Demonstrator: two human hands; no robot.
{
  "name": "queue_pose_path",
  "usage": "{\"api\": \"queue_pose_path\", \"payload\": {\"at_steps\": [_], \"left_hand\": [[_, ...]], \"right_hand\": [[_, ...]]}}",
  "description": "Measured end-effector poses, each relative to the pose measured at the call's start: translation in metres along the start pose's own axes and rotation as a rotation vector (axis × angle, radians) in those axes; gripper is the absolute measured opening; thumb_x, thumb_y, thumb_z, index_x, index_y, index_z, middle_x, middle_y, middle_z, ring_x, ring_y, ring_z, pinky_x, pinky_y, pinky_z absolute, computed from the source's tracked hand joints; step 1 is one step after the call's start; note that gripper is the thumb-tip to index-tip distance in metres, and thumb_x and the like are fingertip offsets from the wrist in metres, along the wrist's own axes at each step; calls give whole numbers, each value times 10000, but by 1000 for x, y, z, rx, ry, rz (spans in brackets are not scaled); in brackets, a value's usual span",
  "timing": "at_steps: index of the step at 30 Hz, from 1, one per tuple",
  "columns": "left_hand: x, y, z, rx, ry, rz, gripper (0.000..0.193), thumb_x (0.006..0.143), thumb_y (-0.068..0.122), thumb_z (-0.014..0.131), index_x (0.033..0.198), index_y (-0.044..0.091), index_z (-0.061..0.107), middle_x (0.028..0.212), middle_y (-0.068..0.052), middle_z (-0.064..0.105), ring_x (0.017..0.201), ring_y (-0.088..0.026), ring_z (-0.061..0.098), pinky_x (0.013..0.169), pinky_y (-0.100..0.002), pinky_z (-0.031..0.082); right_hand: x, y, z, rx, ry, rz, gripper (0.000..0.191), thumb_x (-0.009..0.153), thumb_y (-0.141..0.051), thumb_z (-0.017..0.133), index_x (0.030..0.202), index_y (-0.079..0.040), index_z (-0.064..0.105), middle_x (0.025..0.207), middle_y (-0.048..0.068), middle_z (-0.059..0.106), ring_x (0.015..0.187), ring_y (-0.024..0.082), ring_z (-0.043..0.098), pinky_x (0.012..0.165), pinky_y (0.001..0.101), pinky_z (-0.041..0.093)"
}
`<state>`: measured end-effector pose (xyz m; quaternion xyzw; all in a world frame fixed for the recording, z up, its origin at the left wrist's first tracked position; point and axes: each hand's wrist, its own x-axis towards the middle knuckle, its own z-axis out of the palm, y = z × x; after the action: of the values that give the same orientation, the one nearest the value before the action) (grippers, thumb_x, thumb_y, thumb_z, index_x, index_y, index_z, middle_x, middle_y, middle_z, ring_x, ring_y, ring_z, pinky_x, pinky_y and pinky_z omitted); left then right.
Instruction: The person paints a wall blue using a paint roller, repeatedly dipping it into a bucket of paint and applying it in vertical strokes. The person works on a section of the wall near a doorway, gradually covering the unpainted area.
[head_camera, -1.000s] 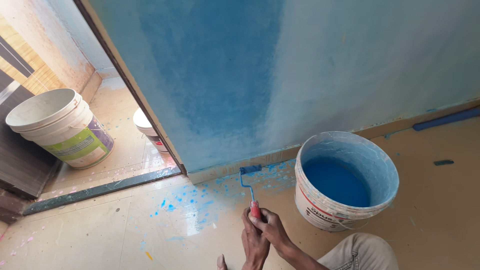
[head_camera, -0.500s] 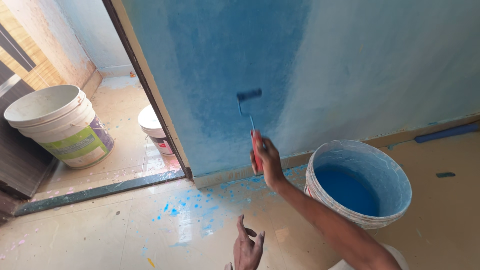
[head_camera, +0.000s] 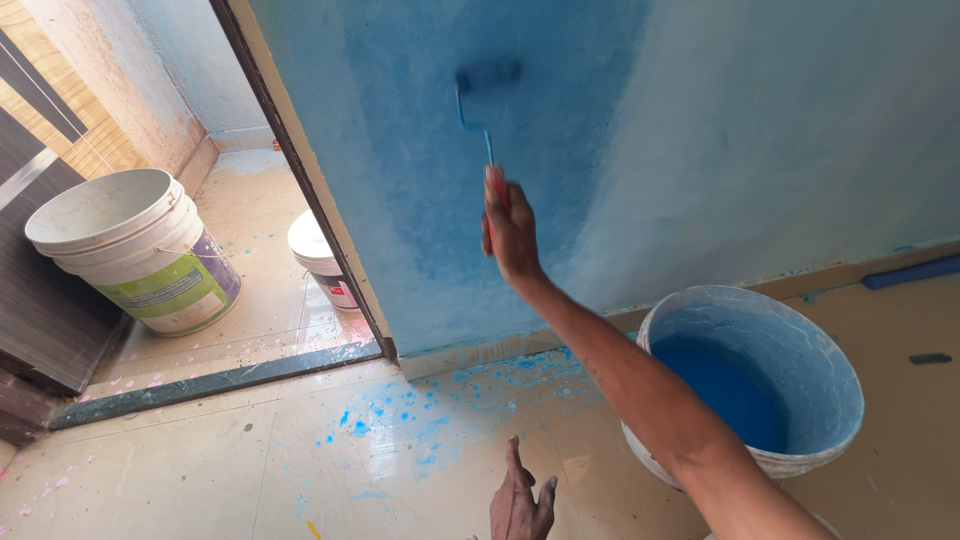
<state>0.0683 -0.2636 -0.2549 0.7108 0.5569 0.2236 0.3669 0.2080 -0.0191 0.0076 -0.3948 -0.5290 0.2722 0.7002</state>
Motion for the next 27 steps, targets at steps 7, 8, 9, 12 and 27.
{"api": "queue_pose_path", "payload": {"at_steps": [7, 8, 9, 12, 27], "left_hand": [[2, -2, 5, -11, -33, 41, 1011, 881, 278, 732, 1596, 65, 49, 1006, -218, 725, 907, -378, 761, 747, -441, 613], [3, -2, 6, -1, -29, 60, 1012, 887, 285, 731, 1592, 59, 41, 1027, -223, 719, 905, -375, 762, 742, -445, 615], [3, -3, 7, 9, -26, 77, 1014, 893, 292, 731, 1587, 52, 33, 1048, -228, 714, 903, -373, 764, 736, -448, 616], [2, -4, 9, 28, -65, 52, 1014, 900, 309, 722, 1594, 59, 25, 1053, -224, 720, 911, -366, 762, 743, -447, 614], [0, 0, 9, 67, -83, 79, 1014, 912, 321, 719, 1599, 25, 34, 1270, -276, 643, 887, -387, 742, 746, -468, 598]], "right_hand": [[-112, 60, -24, -151, -9, 213, 442, 1029, -581, 411, 1056, -159, 538, 562, -44, 471, 386, 59, 443, 335, 254, 388], [-115, 60, -24, -155, -12, 249, 454, 1041, -581, 417, 1038, -142, 532, 566, -40, 476, 391, 62, 459, 344, 257, 394], [-111, 56, -22, -141, -15, 216, 461, 1045, -585, 421, 1027, -138, 534, 569, -39, 470, 392, 66, 442, 340, 264, 388], [-74, 27, -12, -105, -18, 131, 466, 1035, -602, 422, 1011, -151, 539, 566, -41, 466, 391, 70, 421, 336, 273, 385], [-95, 40, -1, -105, -36, 204, 476, 1025, -613, 402, 999, -154, 529, 557, -38, 472, 378, 74, 436, 340, 266, 410]]}}
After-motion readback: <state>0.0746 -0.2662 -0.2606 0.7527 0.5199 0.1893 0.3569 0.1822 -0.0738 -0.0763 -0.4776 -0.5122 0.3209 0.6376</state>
